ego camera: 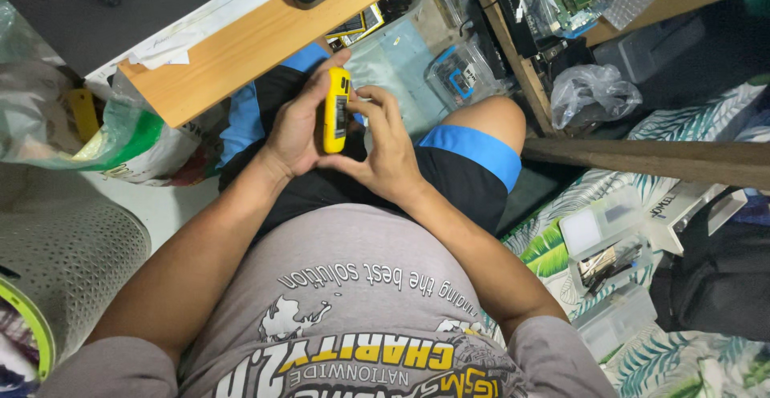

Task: The person disassembles an orange electronic device, removes the battery, and uses tweezers to manipulate a small circuit board. They then assemble a yellow mobile phone by inserting a battery and connecting a white charging cable.

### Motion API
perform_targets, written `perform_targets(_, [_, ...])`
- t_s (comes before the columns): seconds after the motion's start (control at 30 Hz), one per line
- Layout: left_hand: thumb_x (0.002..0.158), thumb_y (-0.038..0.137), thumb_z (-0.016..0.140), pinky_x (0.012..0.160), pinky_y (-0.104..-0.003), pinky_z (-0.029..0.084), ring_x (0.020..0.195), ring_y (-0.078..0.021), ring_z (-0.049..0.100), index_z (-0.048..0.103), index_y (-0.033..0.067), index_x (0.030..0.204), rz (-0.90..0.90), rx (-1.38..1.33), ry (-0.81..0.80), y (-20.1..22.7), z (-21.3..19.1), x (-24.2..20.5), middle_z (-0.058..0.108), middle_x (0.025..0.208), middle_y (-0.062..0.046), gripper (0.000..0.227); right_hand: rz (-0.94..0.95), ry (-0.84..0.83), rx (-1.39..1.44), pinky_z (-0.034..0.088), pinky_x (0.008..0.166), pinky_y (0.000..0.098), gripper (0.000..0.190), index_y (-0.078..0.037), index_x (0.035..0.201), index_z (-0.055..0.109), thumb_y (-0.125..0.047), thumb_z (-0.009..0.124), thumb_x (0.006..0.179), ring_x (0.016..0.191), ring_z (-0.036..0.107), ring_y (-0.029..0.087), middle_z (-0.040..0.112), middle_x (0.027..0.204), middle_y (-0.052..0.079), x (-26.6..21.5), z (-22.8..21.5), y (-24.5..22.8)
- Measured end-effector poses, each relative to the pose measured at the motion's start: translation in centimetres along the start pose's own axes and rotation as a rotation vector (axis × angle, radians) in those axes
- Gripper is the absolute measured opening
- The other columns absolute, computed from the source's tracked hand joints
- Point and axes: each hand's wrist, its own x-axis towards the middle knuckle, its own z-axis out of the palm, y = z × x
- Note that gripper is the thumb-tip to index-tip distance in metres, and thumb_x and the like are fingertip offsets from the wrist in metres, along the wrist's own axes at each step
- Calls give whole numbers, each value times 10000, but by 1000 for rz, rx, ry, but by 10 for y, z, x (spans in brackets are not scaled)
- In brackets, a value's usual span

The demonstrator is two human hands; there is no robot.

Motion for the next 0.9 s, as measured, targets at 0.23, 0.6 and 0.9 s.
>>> perform_targets(0.23, [961, -33, 541, 970, -359, 600, 1204, -178, 618, 229, 203, 1611, 16, 190, 101, 3, 20, 0, 606, 1291, -61, 759, 477, 72, 713, 631, 839, 352, 362, 56, 1362, 622, -54, 657, 1019, 1062, 681, 208, 636, 1301, 157, -15, 5, 54])
perform_targets(0.6, [972, -150, 549, 935, -316, 643, 1125, -162, 700, 212, 129, 1642, 183, 489, 165, -13, 22, 2, 655, 1293, -127, 800, 565, -57, 1177, 627, 946, 453, 505, 133, 1419, 538, 13, 384, 953, 1060, 724, 272, 692, 1236, 205, -22, -6, 91])
perform_targets(0.9, [991, -140, 582, 880, -264, 559, 1122, -153, 670, 248, 84, 1650, 264, 625, 177, -19, 15, 1, 667, 1311, -138, 772, 682, -130, 962, 631, 813, 360, 417, 53, 1408, 561, -23, 435, 1017, 989, 739, 225, 724, 1154, 143, -17, -12, 87])
